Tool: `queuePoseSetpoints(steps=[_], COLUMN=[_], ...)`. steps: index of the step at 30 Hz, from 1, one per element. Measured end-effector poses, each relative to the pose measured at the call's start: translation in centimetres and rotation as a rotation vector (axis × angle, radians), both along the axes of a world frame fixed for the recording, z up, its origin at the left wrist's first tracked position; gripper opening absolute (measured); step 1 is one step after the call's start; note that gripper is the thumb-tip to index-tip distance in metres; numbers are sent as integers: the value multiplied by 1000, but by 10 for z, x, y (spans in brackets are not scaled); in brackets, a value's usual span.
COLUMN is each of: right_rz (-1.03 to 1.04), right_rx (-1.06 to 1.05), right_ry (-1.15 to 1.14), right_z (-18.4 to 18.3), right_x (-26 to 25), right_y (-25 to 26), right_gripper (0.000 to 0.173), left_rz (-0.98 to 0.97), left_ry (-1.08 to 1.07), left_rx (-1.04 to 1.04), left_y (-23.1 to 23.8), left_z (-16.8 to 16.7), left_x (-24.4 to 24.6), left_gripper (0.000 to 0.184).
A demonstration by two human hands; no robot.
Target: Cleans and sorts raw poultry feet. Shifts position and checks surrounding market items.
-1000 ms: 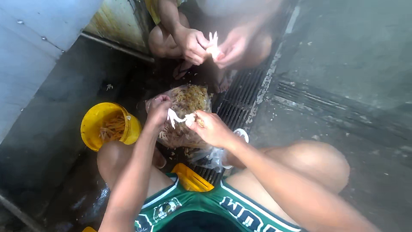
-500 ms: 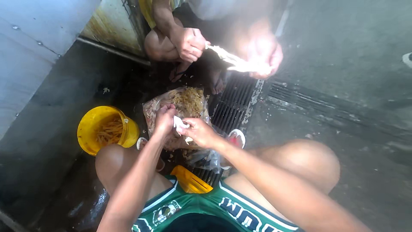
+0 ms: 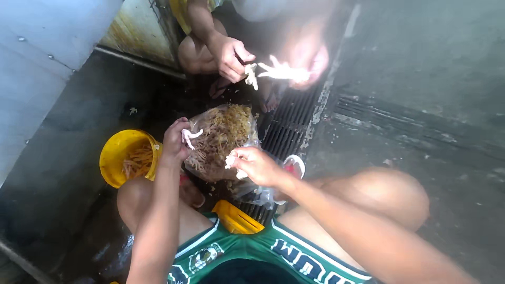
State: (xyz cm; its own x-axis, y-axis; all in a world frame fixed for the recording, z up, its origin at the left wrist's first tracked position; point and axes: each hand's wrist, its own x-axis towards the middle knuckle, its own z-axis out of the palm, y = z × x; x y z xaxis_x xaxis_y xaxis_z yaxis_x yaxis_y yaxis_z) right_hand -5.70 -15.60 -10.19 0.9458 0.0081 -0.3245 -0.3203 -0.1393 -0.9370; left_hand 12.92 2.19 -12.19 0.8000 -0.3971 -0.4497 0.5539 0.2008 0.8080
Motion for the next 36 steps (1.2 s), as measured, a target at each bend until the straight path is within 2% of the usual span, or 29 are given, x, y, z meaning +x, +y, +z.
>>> queuePoseSetpoints(steps=[4, 8, 11, 13, 15, 17, 18, 20, 22, 24, 25, 28, 32, 34, 36], right_rz=[-27, -14, -36, -95, -143, -192, -213, -245, -234, -237, -241, -256, -242, -216, -161], right_rx=[10, -64, -67, -28, -6, -10, -29, -79, -104, -115, -125, -200, -363, -415, -482], right_ry=[-20, -112, -218, -237, -276, -353, -399, -503, -568, -561, -539, -484, -508, -482, -438], right_z=[7, 14, 13, 12, 14, 19, 23, 32, 42, 51, 54, 55, 50, 47, 45], right_x=[0, -3, -3, -3, -4, -5, -7, -9, -10, -12, -13, -11, -4, -1, 1], right_y=[-4, -2, -5, -7, -11, -19, -25, -36, -50, -56, -58, -57, -53, -54, -59], right_gripper=[28, 30, 24, 24, 24, 22, 20, 16, 16, 30, 33, 23, 19, 16, 14], left_rz=[-255, -489, -538, -540, -511, -454, -437, -492, -549, -584, -626, -876, -1258, -1256, -1139], left_ry=[-96, -198, -219, -260, -338, -421, -482, -622, -580, -547, -539, -493, -414, -447, -733], left_rx=[-305, -571, -648, -581, -356, 29, 268, 897, 1384, 1591, 1585, 1364, 1184, 1162, 883], left_y=[-10, -14, -16, -9, 10, 41, 59, 94, 125, 142, 133, 62, -16, -43, -52], left_z=[-4, -5, -2, 4, 19, 42, 52, 67, 60, 47, 48, 43, -29, -45, -39], left_x=[-20, -18, -19, -18, -13, -2, 7, 30, 57, 71, 70, 48, 28, 10, -12], left_gripper=[16, 25, 32, 33, 31, 23, 21, 18, 43, 63, 66, 52, 43, 43, 40])
